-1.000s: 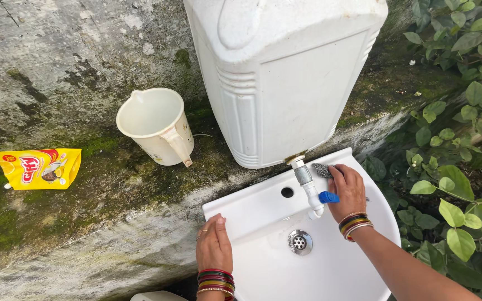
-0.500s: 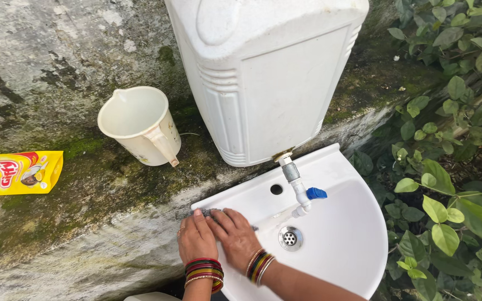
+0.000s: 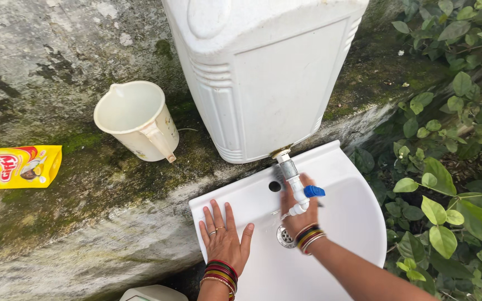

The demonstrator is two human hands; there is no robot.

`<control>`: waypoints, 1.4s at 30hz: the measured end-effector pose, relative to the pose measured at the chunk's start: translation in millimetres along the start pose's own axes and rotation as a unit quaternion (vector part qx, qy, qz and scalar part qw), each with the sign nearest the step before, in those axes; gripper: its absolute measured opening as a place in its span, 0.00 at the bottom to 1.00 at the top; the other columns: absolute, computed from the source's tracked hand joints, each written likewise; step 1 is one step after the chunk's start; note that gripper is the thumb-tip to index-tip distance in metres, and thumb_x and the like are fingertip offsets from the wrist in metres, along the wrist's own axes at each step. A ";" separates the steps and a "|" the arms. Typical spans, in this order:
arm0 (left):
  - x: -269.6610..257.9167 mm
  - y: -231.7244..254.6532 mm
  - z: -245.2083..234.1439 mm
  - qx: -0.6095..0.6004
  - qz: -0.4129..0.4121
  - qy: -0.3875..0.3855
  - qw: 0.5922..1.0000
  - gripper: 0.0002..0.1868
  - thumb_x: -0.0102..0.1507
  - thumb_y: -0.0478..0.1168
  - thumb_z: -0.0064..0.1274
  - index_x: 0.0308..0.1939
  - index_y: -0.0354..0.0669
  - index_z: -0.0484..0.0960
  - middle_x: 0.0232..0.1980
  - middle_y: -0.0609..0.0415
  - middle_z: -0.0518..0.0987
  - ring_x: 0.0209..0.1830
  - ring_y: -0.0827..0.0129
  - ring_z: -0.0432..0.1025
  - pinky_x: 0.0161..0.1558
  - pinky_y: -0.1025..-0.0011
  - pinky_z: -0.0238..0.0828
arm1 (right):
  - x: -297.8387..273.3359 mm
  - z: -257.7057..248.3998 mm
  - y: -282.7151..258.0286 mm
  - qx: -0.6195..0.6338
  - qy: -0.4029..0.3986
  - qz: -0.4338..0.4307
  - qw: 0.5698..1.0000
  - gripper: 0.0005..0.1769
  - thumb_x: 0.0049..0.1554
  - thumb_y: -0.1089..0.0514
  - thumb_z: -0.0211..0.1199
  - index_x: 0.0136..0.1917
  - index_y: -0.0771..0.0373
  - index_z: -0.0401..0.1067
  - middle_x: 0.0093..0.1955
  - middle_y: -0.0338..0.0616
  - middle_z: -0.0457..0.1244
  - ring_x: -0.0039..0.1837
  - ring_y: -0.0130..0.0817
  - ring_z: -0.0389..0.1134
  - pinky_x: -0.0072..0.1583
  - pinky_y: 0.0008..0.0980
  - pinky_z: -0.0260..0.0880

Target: The person scrubs the interior and exterior of an outdoor ceramic sink using a scouring pad. They rinse the basin with water from a container tap and then wash a plastic mug by hand.

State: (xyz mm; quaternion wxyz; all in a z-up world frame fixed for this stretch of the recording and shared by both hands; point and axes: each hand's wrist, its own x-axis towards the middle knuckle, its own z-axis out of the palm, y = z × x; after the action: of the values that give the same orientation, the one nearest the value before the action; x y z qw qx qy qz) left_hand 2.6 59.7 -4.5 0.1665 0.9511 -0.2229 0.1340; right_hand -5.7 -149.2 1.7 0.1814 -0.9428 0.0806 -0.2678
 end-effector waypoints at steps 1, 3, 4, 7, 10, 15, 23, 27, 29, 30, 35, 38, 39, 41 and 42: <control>-1.9 -4.6 0.5 -0.038 -0.052 -0.042 0.997 0.42 0.69 0.64 0.31 0.74 0.34 0.53 0.80 0.33 0.39 0.82 0.40 0.29 0.74 0.45 0.22 | -6.0 8.7 -25.4 0.050 -0.038 -0.015 0.998 0.28 0.56 0.60 0.56 0.69 0.68 0.63 0.73 0.60 0.55 0.74 0.59 0.53 0.73 0.53 0.52; 0.3 -8.9 0.5 -0.119 -0.159 -0.121 0.973 0.38 0.68 0.63 0.28 0.75 0.42 0.60 0.83 0.43 0.46 0.84 0.49 0.36 0.77 0.51 0.28 | -13.6 23.4 -71.8 0.064 -0.080 -0.061 0.993 0.29 0.56 0.58 0.56 0.70 0.68 0.61 0.74 0.59 0.54 0.76 0.61 0.49 0.75 0.56 0.45; 2.9 -11.4 -0.1 -0.168 -0.189 -0.106 0.962 0.38 0.69 0.63 0.27 0.74 0.41 0.62 0.81 0.43 0.51 0.83 0.50 0.40 0.77 0.53 0.32 | -16.2 27.8 -88.7 0.076 -0.108 -0.108 0.985 0.30 0.56 0.58 0.57 0.71 0.66 0.61 0.75 0.59 0.54 0.77 0.62 0.48 0.76 0.56 0.44; 8.1 -26.3 -2.8 -0.287 -0.251 -0.062 0.922 0.37 0.70 0.61 0.24 0.72 0.39 0.67 0.78 0.43 0.60 0.82 0.52 0.48 0.78 0.59 0.42 | -22.2 32.3 -110.0 0.126 -0.148 -0.161 0.968 0.36 0.52 0.60 0.57 0.73 0.71 0.58 0.74 0.62 0.52 0.76 0.64 0.47 0.74 0.58 0.41; 2.8 -29.7 3.8 -0.299 -0.247 -0.055 0.920 0.36 0.72 0.60 0.24 0.68 0.39 0.72 0.79 0.46 0.61 0.83 0.56 0.50 0.80 0.60 0.43 | -18.4 27.2 -66.8 0.093 -0.165 -0.226 0.956 0.34 0.51 0.67 0.55 0.73 0.64 0.61 0.74 0.54 0.55 0.77 0.56 0.51 0.77 0.56 0.46; -1.1 -17.3 13.5 -0.116 -0.180 -0.091 0.973 0.35 0.69 0.61 0.29 0.71 0.43 0.68 0.82 0.49 0.51 0.83 0.58 0.40 0.77 0.58 0.33 | 13.7 -21.2 81.8 0.010 -0.050 -0.162 0.985 0.25 0.54 0.68 0.56 0.66 0.60 0.67 0.70 0.48 0.61 0.73 0.46 0.60 0.75 0.44 0.62; 4.8 -19.8 1.8 -0.199 -0.223 -0.141 0.944 0.38 0.68 0.64 0.20 0.73 0.48 0.65 0.83 0.55 0.49 0.84 0.62 0.36 0.78 0.59 0.27 | 12.0 -2.5 53.8 -0.030 -0.043 -0.003 0.999 0.26 0.59 0.52 0.55 0.67 0.66 0.65 0.71 0.61 0.56 0.75 0.58 0.53 0.76 0.53 0.48; 6.2 -28.1 -1.8 -0.282 -0.241 -0.120 0.921 0.41 0.68 0.66 0.17 0.74 0.46 0.64 0.82 0.55 0.53 0.84 0.62 0.38 0.79 0.60 0.29 | -6.0 16.2 -54.0 0.055 -0.153 -0.105 0.981 0.30 0.58 0.55 0.58 0.70 0.71 0.60 0.75 0.60 0.52 0.76 0.61 0.47 0.75 0.56 0.44; 10.2 -33.6 -1.2 -0.351 -0.278 -0.092 0.889 0.42 0.68 0.67 0.18 0.74 0.44 0.65 0.81 0.53 0.56 0.84 0.62 0.42 0.79 0.62 0.35 | -10.0 19.3 -91.5 0.105 -0.198 -0.157 0.962 0.33 0.56 0.59 0.59 0.72 0.73 0.58 0.75 0.62 0.50 0.77 0.62 0.45 0.76 0.57 0.41; 10.5 -34.1 -0.5 -0.386 -0.297 -0.078 0.870 0.43 0.68 0.67 0.19 0.74 0.42 0.65 0.81 0.52 0.57 0.84 0.62 0.43 0.79 0.63 0.38 | -15.5 17.3 -100.1 0.133 -0.223 -0.172 0.950 0.35 0.54 0.62 0.60 0.72 0.73 0.57 0.76 0.63 0.49 0.77 0.63 0.45 0.76 0.57 0.41; 9.6 -24.4 -7.4 -0.340 -0.285 -0.095 0.891 0.43 0.67 0.67 0.16 0.73 0.45 0.67 0.81 0.55 0.57 0.84 0.65 0.42 0.79 0.64 0.33 | -5.1 7.7 -25.4 0.094 -0.206 -0.235 0.945 0.37 0.47 0.71 0.53 0.71 0.62 0.63 0.76 0.53 0.55 0.79 0.54 0.51 0.78 0.54 0.45; 11.5 -19.8 -13.1 -0.314 -0.281 -0.115 0.900 0.43 0.67 0.68 0.15 0.73 0.48 0.67 0.82 0.57 0.55 0.85 0.66 0.40 0.80 0.65 0.31 | 9.1 -21.4 65.6 0.033 -0.106 -0.111 0.988 0.26 0.50 0.67 0.56 0.63 0.58 0.69 0.68 0.46 0.62 0.72 0.48 0.60 0.75 0.46 0.57; 11.2 -19.4 -14.5 -0.311 -0.282 -0.118 0.900 0.43 0.67 0.68 0.16 0.73 0.49 0.66 0.82 0.58 0.55 0.85 0.67 0.40 0.80 0.65 0.31 | 11.6 -34.2 90.7 0.031 -0.062 -0.094 0.993 0.25 0.54 0.62 0.56 0.66 0.62 0.66 0.69 0.51 0.60 0.72 0.49 0.58 0.74 0.48 0.55; 16.4 -20.7 -16.7 -0.312 -0.279 -0.127 0.899 0.43 0.66 0.68 0.14 0.75 0.51 0.64 0.83 0.60 0.53 0.85 0.67 0.38 0.79 0.65 0.29 | 22.0 -48.5 121.0 -0.048 -0.022 -0.031 0.998 0.23 0.58 0.59 0.57 0.67 0.65 0.65 0.70 0.56 0.58 0.75 0.53 0.55 0.76 0.58 0.45; 14.2 -19.9 -16.5 -0.313 -0.280 -0.136 0.897 0.43 0.66 0.68 0.13 0.75 0.52 0.63 0.83 0.60 0.52 0.84 0.67 0.38 0.79 0.64 0.29 | 20.3 -41.9 118.7 -0.054 -0.014 -0.014 0.998 0.24 0.59 0.57 0.57 0.67 0.67 0.64 0.71 0.58 0.57 0.76 0.55 0.53 0.76 0.57 0.45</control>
State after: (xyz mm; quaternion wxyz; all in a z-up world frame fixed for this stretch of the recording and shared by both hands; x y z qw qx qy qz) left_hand 21.3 77.4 10.0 0.4548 0.8817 0.0017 -0.1255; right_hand -17.4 -276.1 -1.2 0.1279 -0.9559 0.0793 -0.2521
